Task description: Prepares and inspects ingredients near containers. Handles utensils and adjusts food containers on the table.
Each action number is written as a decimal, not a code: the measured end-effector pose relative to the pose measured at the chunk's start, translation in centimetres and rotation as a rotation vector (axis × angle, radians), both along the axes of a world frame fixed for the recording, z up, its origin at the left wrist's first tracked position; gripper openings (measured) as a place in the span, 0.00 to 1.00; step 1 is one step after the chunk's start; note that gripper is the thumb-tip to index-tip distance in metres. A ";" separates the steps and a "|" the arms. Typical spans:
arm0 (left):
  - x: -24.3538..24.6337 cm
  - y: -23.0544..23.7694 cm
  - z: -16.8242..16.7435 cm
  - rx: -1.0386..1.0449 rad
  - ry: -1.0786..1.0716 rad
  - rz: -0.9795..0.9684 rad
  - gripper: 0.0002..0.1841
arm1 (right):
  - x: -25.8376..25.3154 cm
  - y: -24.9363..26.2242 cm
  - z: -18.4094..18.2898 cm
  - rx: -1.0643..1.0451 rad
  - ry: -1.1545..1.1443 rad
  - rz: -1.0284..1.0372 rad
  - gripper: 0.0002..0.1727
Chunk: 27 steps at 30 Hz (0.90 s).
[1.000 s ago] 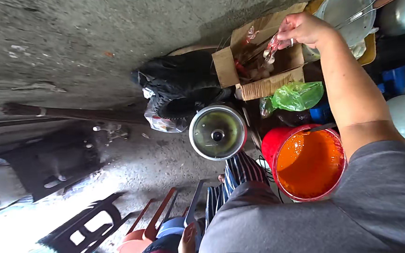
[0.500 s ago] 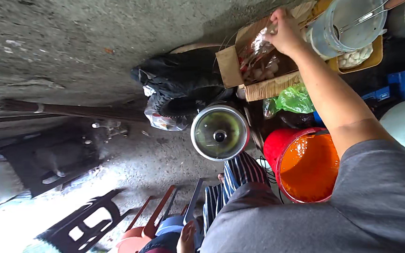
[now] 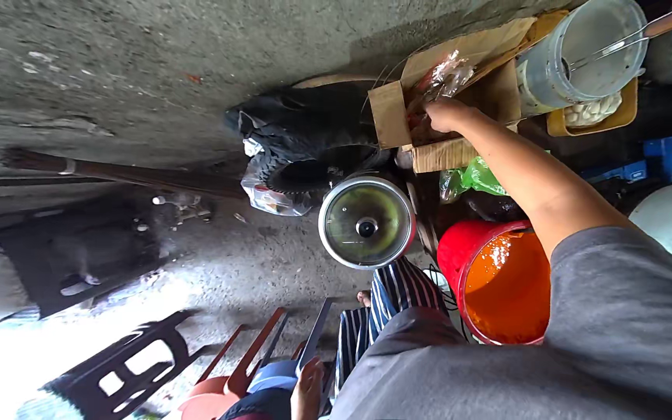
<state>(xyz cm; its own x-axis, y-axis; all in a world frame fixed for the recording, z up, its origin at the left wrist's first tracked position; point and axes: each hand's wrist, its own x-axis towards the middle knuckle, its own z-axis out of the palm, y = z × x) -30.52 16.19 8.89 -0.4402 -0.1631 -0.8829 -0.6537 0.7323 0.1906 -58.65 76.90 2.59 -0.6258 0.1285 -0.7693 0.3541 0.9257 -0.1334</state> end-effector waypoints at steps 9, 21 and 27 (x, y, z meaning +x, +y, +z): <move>1.3 -0.3 -0.1 -0.003 -0.013 0.013 0.20 | 1.3 0.1 -1.3 0.103 0.086 0.100 0.14; 2.8 -0.3 -0.1 -0.009 -0.022 0.051 0.20 | -0.1 0.0 -1.9 0.266 0.254 0.366 0.16; 3.7 -0.8 0.0 -0.008 -0.008 0.094 0.20 | -1.0 0.0 -0.4 0.152 0.152 0.262 0.15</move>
